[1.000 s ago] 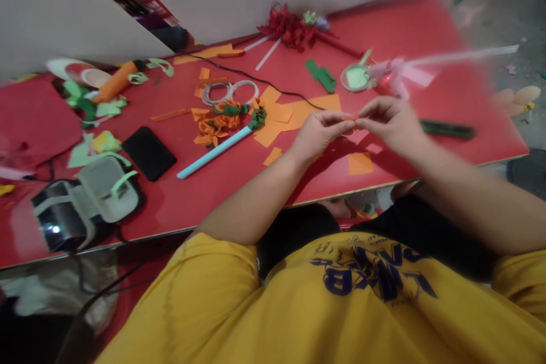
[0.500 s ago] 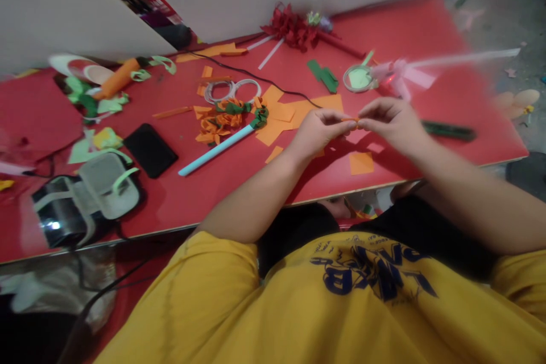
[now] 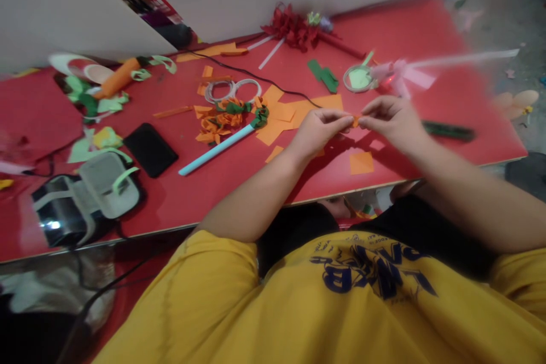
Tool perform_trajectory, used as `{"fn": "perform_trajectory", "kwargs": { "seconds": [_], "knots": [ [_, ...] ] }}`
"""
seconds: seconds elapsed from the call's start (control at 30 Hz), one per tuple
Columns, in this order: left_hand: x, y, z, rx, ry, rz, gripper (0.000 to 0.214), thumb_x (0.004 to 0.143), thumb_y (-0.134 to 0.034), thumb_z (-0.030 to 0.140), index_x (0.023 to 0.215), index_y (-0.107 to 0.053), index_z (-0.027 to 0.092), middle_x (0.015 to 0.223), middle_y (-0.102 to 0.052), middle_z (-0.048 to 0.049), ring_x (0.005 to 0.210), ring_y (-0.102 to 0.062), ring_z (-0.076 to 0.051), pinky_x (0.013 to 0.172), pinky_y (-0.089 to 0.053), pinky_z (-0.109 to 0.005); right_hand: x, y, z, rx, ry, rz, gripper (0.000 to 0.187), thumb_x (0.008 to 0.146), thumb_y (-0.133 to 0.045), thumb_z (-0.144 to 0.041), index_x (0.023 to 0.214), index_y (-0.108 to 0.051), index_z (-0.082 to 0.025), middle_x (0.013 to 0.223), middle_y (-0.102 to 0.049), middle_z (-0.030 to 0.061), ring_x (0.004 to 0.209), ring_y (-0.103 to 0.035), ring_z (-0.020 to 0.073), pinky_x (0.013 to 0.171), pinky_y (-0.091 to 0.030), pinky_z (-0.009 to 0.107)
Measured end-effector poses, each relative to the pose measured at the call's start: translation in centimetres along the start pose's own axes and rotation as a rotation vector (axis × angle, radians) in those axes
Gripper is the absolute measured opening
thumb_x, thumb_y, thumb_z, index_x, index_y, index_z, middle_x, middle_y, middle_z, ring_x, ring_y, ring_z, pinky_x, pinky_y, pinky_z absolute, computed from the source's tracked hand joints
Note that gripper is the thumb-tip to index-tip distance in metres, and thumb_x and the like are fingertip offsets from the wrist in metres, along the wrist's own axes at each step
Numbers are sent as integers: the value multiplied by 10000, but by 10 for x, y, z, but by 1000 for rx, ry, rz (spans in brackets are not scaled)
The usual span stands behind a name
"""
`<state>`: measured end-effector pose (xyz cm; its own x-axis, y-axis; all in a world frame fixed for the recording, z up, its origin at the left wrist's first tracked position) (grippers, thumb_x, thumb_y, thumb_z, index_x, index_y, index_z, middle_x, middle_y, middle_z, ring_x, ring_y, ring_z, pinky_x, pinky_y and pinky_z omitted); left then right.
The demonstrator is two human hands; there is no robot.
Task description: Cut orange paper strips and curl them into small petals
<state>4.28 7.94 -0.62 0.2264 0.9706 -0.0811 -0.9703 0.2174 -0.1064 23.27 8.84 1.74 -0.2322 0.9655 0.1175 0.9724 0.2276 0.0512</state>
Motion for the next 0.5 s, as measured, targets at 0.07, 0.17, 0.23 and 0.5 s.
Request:
{"fn": "perform_trajectory", "kwargs": {
  "seconds": [0.07, 0.17, 0.23, 0.5],
  "knots": [
    [1, 1, 1, 15, -22, 7, 458, 749, -1098, 615, 876, -927, 209, 813, -825, -36, 698, -640, -118, 660, -498, -265, -1, 0, -4, -78, 44, -5, 452, 751, -1132, -534, 941, -840, -247, 898, -864, 47, 838, -809, 232, 782, -691, 379],
    [1, 0, 0, 4, -28, -6, 458, 764, -1100, 611, 879, -906, 212, 780, -778, -19, 633, -557, -100, 609, -418, -270, -4, -1, -19, -251, 164, -14, 335, 859, -1059, -512, 985, -892, -251, 948, -877, 62, 850, -797, 235, 801, -670, 394],
    [1, -2, -3, -11, -27, -31, 470, 789, -1092, 628, 892, -890, 216, 791, -764, -20, 623, -542, -102, 606, -407, -282, -7, -3, -27, -350, 229, -32, 235, 926, -1001, -466, 1019, -922, -266, 980, -886, 70, 857, -796, 246, 796, -660, 405],
    [-1, -9, -16, -86, 76, -84, 600, 754, -1093, 755, 911, -869, 220, 775, -684, 14, 642, -558, -95, 679, -554, -268, -11, -7, -40, -436, 350, -122, 115, 1010, -924, -424, 1014, -919, -309, 1008, -867, 65, 894, -780, 281, 808, -665, 448]
  ]
}}
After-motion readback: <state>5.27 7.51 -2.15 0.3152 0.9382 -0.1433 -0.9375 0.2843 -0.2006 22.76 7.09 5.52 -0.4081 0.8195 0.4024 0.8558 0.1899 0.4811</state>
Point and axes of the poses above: each hand's wrist, its own x-axis towards the middle knuckle, its own y-axis out of the back of the hand, z = x × y, the point moved 9 cm from there along x, towards the middle knuckle
